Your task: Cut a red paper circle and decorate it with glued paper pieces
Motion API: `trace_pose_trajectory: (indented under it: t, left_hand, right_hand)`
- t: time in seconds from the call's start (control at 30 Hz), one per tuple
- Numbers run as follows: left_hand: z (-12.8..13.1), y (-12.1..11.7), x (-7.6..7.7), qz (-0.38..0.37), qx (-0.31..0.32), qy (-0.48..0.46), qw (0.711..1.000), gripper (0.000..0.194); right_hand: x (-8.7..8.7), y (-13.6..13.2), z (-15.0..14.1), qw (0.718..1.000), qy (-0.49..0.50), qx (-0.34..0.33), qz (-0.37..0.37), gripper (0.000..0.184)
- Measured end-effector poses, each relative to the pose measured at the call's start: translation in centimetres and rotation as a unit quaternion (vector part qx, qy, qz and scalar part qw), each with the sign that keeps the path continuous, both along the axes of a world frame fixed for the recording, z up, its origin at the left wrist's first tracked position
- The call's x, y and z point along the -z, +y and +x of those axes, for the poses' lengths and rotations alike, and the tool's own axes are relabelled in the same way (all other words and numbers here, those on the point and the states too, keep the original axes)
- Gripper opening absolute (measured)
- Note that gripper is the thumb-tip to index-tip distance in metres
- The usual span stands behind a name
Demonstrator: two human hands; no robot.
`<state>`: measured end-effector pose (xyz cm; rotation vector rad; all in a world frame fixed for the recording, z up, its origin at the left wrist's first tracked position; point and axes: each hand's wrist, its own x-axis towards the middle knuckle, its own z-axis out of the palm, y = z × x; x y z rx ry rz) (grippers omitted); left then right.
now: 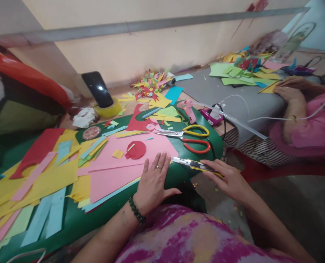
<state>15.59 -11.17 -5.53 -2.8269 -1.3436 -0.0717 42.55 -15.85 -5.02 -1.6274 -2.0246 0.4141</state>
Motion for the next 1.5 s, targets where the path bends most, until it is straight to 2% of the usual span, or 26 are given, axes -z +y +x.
trace_pose_trajectory:
  t: [0.33, 0.5, 0.67, 0.8, 1.07, 1.33, 1.5]
  left_hand:
    - [0.0, 0.2, -0.4, -0.031, -0.001, -0.016, 0.999, 0.111]
    - [-2.1, 0.2, -1.0, -0.018, -0.018, -0.046, 0.999, 0.109]
    - [-3.6, -0.2, -0.4, -0.023, -0.025, -0.024, 0.999, 0.103]
    - [-3.3, -0.4, 0.0, -0.014, -0.029, -0.019, 0.999, 0.104]
    - [-3.2, -0.3, -0.3, -0.021, -0.031, -0.014, 0.999, 0.104]
    - [-0.9, -2.4, -0.2, 0.047, -0.108, -0.02, 0.993, 0.084]
    - [-0.2, -2.3, -0.5, 0.056, -0.108, -0.003, 0.993, 0.084]
  right_hand:
    - [0.3, 0.6, -0.8, 1.0, -0.007, -0.002, -0.008, 0.036]
    - [0.6, 0.8, -0.9, 1.0, -0.001, 0.003, -0.008, 0.035]
    - [0.5, 1.0, -1.1, 1.0, 0.001, 0.002, -0.012, 0.036]
    - [0.2, 1.0, -1.0, 1.0, -0.001, 0.0, -0.018, 0.037]
    - [-0.2, 0.9, -1.1, 1.0, 0.01, -0.008, -0.026, 0.036]
    - [-0.7, 1.4, -0.7, 1.0, 0.009, 0.006, -0.019, 0.035]
    - [-0.4, 1.5, -1.0, 1.0, 0.006, 0.005, -0.014, 0.034]
